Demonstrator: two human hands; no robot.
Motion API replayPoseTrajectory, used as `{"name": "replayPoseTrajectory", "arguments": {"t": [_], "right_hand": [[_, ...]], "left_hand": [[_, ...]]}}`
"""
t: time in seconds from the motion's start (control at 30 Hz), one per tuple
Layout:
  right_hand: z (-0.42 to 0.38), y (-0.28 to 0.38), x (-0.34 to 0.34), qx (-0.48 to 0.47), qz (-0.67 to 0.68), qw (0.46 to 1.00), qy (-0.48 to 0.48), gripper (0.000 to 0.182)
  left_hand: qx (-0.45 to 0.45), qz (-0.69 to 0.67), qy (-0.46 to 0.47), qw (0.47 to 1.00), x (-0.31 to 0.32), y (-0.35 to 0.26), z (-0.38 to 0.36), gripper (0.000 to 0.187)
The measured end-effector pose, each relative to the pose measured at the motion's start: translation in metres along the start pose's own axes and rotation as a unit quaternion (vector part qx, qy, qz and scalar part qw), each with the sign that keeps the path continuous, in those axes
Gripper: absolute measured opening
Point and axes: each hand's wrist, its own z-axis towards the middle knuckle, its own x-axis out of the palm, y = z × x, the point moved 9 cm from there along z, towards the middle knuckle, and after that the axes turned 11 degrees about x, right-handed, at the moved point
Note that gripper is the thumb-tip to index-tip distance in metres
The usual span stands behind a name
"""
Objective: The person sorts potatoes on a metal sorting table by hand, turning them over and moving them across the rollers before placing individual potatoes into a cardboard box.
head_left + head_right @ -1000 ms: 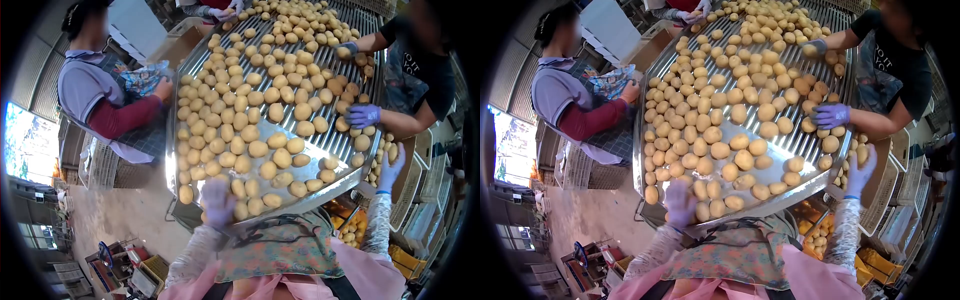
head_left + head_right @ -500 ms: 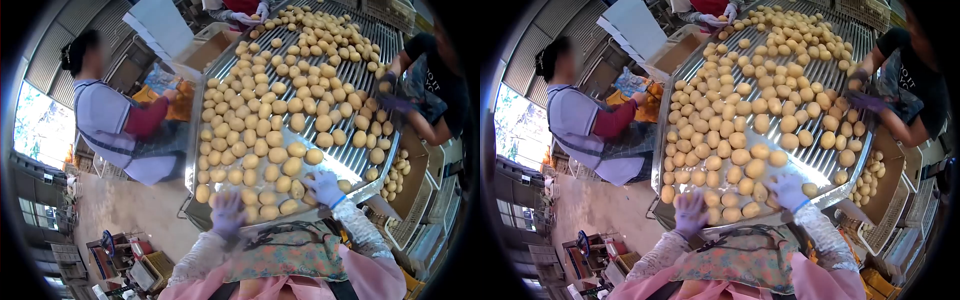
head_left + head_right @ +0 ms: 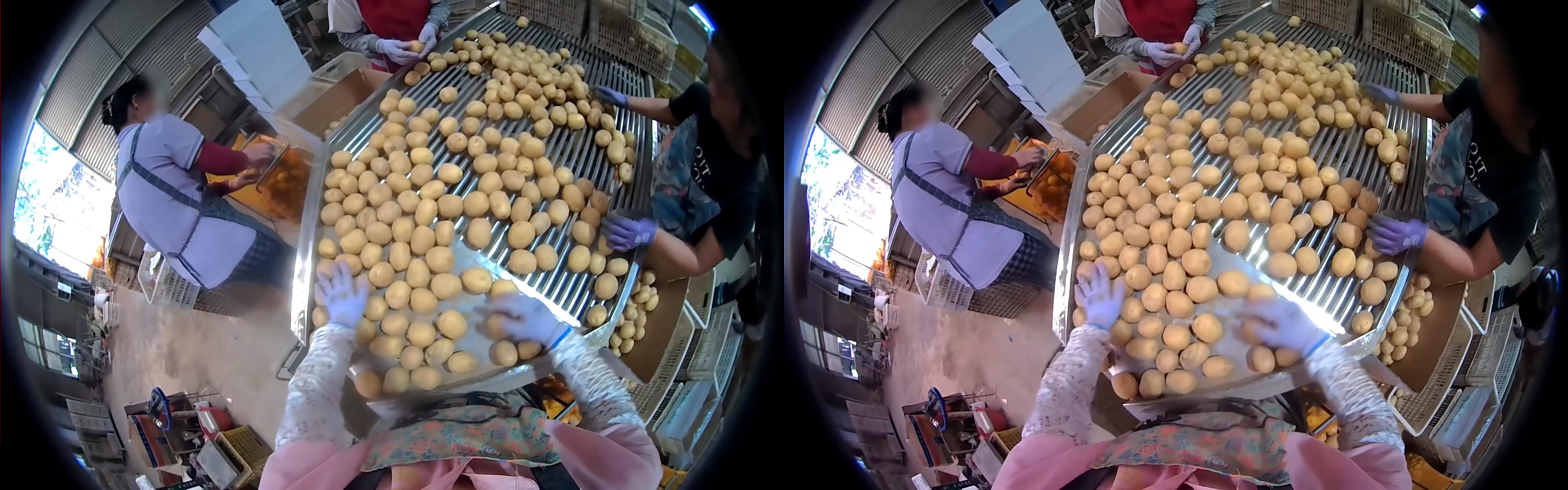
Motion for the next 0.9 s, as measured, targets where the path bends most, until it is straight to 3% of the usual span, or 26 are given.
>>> {"name": "replayPoseTrajectory", "arguments": {"t": [0.07,0.1,0.13,0.17,0.2,0.27,0.3,0.37,0.43,0.5,0.57,0.6,0.63,0.7,0.77,0.9], "right_hand": [[0.022,-0.004,-0.077,0.103,-0.048,0.983,-0.143,0.036],[0.048,-0.067,-0.108,0.022,-0.028,0.975,-0.218,0.038],[0.064,-0.054,-0.141,0.029,-0.108,0.957,-0.269,0.04],[0.083,-0.069,-0.157,-0.003,-0.323,0.865,-0.383,0.044],[0.117,-0.097,-0.171,0.064,-0.304,0.882,-0.354,0.055],[0.163,-0.109,-0.17,0.216,-0.353,0.863,-0.29,0.063],[0.179,-0.093,-0.158,0.288,-0.369,0.843,-0.264,0.063],[0.208,-0.066,-0.132,0.251,-0.406,0.836,-0.271,0.061],[0.216,-0.064,-0.107,0.219,-0.442,0.827,-0.269,0.058],[0.214,-0.061,-0.075,0.114,-0.353,0.903,-0.218,0.055],[0.189,-0.046,-0.04,0.065,-0.346,0.929,-0.116,0.049],[0.165,-0.024,-0.033,-0.012,-0.351,0.92,-0.175,0.044],[0.143,-0.018,-0.023,-0.012,-0.348,0.922,-0.17,0.044],[0.091,0.019,-0.008,-0.136,-0.351,0.896,-0.234,0.041],[0.046,0.022,0.006,-0.131,-0.355,0.902,-0.21,0.044],[-0.02,-0.044,0.02,-0.068,-0.359,0.917,-0.163,0.057]], "left_hand": [[-0.027,-0.017,0.025,0.999,0.005,-0.039,0.014,0.065],[-0.056,-0.03,0.052,0.997,0.01,-0.049,0.015,0.069],[0.094,0.095,0.07,0.989,0.074,-0.056,0.013,0.07],[0.102,-0.057,0.049,0.992,0.036,-0.086,0.01,0.073],[0.107,-0.204,0.024,0.973,-0.018,-0.131,0.011,0.075],[0.181,-0.111,0.112,0.971,-0.02,-0.196,-0.004,0.081],[0.232,-0.145,0.103,0.956,-0.022,-0.225,-0.019,0.081],[0.283,-0.18,0.098,0.937,-0.031,-0.264,-0.04,0.08],[0.361,-0.292,0.141,0.874,-0.048,-0.302,-0.062,0.074],[0.369,-0.289,0.13,0.873,-0.049,-0.301,-0.061,0.071],[0.382,-0.286,0.118,0.871,-0.048,-0.292,-0.059,0.068],[0.408,-0.3,0.081,0.858,-0.054,-0.282,-0.063,0.068],[0.432,-0.312,0.045,0.845,-0.061,-0.268,-0.069,0.068],[0.408,-0.356,0.071,0.838,-0.067,-0.232,-0.079,0.062],[0.363,-0.236,0.08,0.898,-0.074,-0.181,-0.09,0.059],[0.285,-0.182,0.136,0.931,-0.085,-0.103,-0.147,0.06]]}}
